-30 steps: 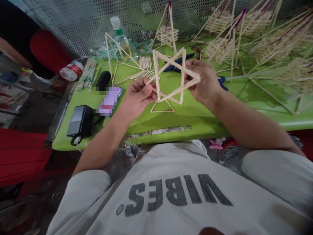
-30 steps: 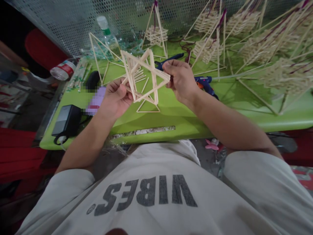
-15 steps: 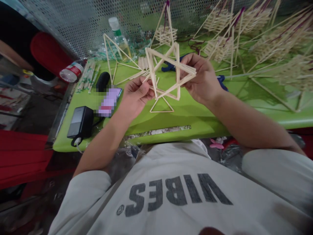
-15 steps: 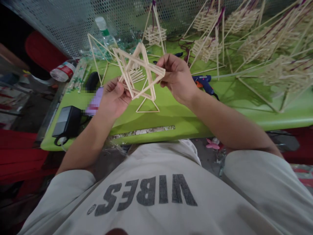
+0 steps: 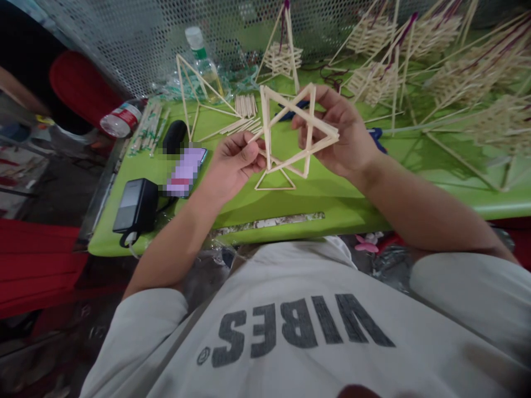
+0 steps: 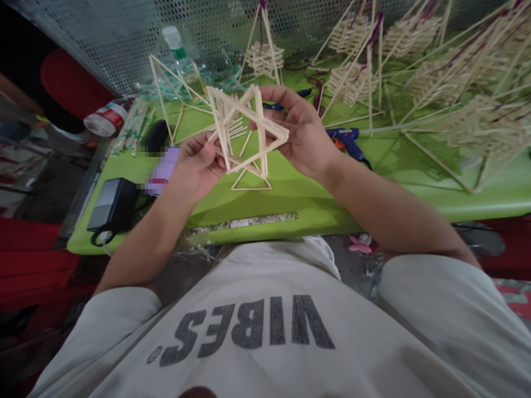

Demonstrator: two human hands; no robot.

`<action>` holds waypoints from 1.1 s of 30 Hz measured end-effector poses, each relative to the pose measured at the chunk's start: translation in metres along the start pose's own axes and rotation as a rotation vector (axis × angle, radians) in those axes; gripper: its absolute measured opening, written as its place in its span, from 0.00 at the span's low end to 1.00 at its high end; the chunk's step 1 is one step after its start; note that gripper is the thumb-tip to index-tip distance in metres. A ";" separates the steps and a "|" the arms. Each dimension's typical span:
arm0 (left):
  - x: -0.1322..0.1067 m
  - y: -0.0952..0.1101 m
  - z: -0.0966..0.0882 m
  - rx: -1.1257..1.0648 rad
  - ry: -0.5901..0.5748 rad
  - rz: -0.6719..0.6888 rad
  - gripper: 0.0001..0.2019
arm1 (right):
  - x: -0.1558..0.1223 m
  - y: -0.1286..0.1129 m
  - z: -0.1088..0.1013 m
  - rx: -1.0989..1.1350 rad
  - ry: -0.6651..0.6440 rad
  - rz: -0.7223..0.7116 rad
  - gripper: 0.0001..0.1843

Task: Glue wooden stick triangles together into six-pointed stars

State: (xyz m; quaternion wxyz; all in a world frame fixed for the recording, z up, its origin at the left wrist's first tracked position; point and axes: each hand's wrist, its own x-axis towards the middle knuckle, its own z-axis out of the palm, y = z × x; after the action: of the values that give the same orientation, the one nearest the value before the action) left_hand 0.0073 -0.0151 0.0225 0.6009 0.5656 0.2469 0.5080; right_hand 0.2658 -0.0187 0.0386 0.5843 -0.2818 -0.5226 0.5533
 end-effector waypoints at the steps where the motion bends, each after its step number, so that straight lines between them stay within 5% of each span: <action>1: 0.000 0.001 0.000 0.008 -0.004 -0.007 0.35 | 0.000 -0.001 -0.001 0.002 -0.001 0.000 0.26; 8: 0.000 0.001 -0.002 0.032 -0.027 -0.019 0.35 | -0.005 -0.017 -0.006 -0.044 -0.131 0.023 0.23; 12: 0.000 0.000 -0.003 0.052 -0.039 0.005 0.34 | -0.008 -0.020 0.000 -0.100 -0.061 0.021 0.24; 17: 0.000 -0.002 -0.002 0.097 0.003 0.050 0.35 | -0.010 -0.016 -0.006 -0.315 0.193 -0.272 0.19; 20: 0.001 -0.005 -0.002 0.155 0.054 0.120 0.35 | -0.018 -0.018 -0.015 -0.532 0.173 -0.416 0.22; 27: -0.008 -0.005 0.001 0.329 0.116 0.252 0.29 | -0.025 -0.023 -0.017 -0.603 0.002 -0.159 0.24; 33: -0.015 -0.001 0.006 0.514 0.148 0.330 0.27 | -0.021 -0.020 -0.008 -0.797 0.070 -0.255 0.12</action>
State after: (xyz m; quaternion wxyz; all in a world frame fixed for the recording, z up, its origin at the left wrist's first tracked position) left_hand 0.0074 -0.0312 0.0189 0.3278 0.6929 0.3154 0.5594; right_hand 0.2834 -0.0414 0.0482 0.5109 -0.4374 -0.7063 0.2209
